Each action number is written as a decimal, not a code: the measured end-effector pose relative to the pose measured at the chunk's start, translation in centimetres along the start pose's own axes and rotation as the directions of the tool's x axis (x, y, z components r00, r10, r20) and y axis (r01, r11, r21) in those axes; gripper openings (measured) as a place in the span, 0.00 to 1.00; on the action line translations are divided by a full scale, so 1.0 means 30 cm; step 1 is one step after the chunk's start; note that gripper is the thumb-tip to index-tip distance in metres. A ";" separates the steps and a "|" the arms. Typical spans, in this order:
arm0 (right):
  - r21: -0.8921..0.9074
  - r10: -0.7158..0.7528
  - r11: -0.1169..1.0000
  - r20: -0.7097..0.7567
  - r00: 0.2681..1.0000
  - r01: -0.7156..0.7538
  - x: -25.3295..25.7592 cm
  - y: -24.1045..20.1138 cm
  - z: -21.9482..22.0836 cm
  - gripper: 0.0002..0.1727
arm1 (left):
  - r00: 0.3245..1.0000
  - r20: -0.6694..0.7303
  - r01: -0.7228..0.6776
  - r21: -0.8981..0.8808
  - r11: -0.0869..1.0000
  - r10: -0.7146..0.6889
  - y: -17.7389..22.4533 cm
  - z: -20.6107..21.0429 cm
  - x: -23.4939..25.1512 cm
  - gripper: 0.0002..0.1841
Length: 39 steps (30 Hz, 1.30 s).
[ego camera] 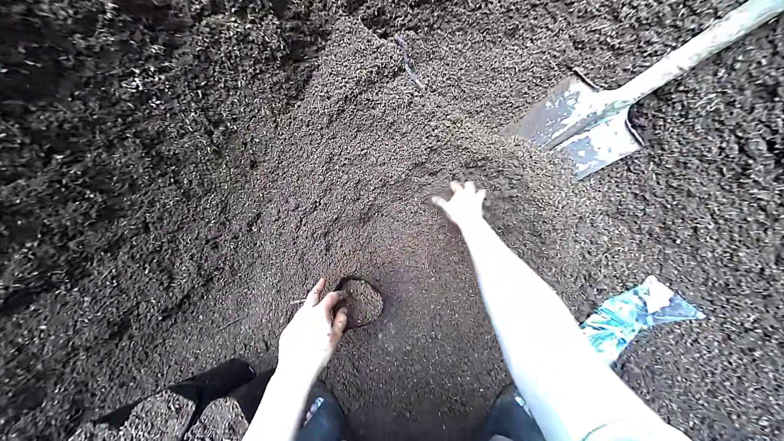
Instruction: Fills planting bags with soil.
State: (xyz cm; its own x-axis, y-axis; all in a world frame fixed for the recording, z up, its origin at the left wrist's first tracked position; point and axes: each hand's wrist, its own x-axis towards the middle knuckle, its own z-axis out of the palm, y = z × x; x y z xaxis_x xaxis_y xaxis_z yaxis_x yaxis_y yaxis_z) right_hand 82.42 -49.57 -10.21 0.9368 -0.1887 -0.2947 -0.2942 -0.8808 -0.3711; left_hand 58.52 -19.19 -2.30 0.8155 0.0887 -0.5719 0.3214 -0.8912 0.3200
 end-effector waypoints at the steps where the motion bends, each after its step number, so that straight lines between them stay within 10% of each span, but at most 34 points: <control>1: 0.017 0.005 1.000 0.034 0.999 -0.006 -0.030 0.020 0.090 0.46 | 1.000 0.003 0.005 -0.020 1.000 -0.005 -0.008 0.008 -0.003 0.21; 9: -0.156 0.054 0.988 0.436 0.898 0.016 -0.354 0.059 0.354 0.48 | 0.996 0.075 -0.041 -0.206 0.978 0.058 -0.013 0.057 0.026 0.29; 12: 0.167 0.038 0.976 0.497 0.867 -0.139 -0.383 0.087 0.336 0.50 | 0.992 0.052 -0.092 -0.299 0.950 0.112 -0.016 0.060 0.016 0.36; 22: 0.855 -0.420 0.416 0.482 0.769 -0.309 -0.781 -0.277 0.020 0.37 | 0.971 -0.030 -0.226 -0.425 0.876 0.237 -0.012 0.069 0.021 0.40; 26: 0.722 -0.446 0.691 0.380 0.810 0.042 -0.783 -0.328 0.093 0.35 | 0.976 -0.058 -0.212 -0.473 0.855 0.210 -0.017 0.066 0.012 0.35; 30: 0.138 -0.486 0.874 0.248 0.838 0.466 -0.823 -0.357 0.157 0.22 | 0.980 -0.037 -0.188 -0.498 0.847 0.196 -0.031 0.061 0.010 0.36; 33: -0.132 -0.462 0.845 0.310 0.831 0.519 -0.845 -0.371 0.203 0.22 | 0.969 -0.062 -0.236 -0.513 0.825 0.239 -0.038 0.076 0.020 0.38; 39: 0.072 -0.361 0.932 0.247 0.899 0.354 -0.754 -0.312 0.041 0.24 | 0.990 -0.142 -0.081 -0.462 0.883 0.016 -0.068 0.010 -0.019 0.30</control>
State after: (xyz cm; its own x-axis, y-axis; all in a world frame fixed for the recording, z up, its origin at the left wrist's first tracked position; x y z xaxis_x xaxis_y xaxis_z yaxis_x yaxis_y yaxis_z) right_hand 63.76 -36.51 -1.17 0.9018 0.2552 -0.3489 0.0437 -0.8568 -0.5138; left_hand 57.25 -17.57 -2.85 0.8809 0.1364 -0.4533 0.4400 -0.5889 0.6779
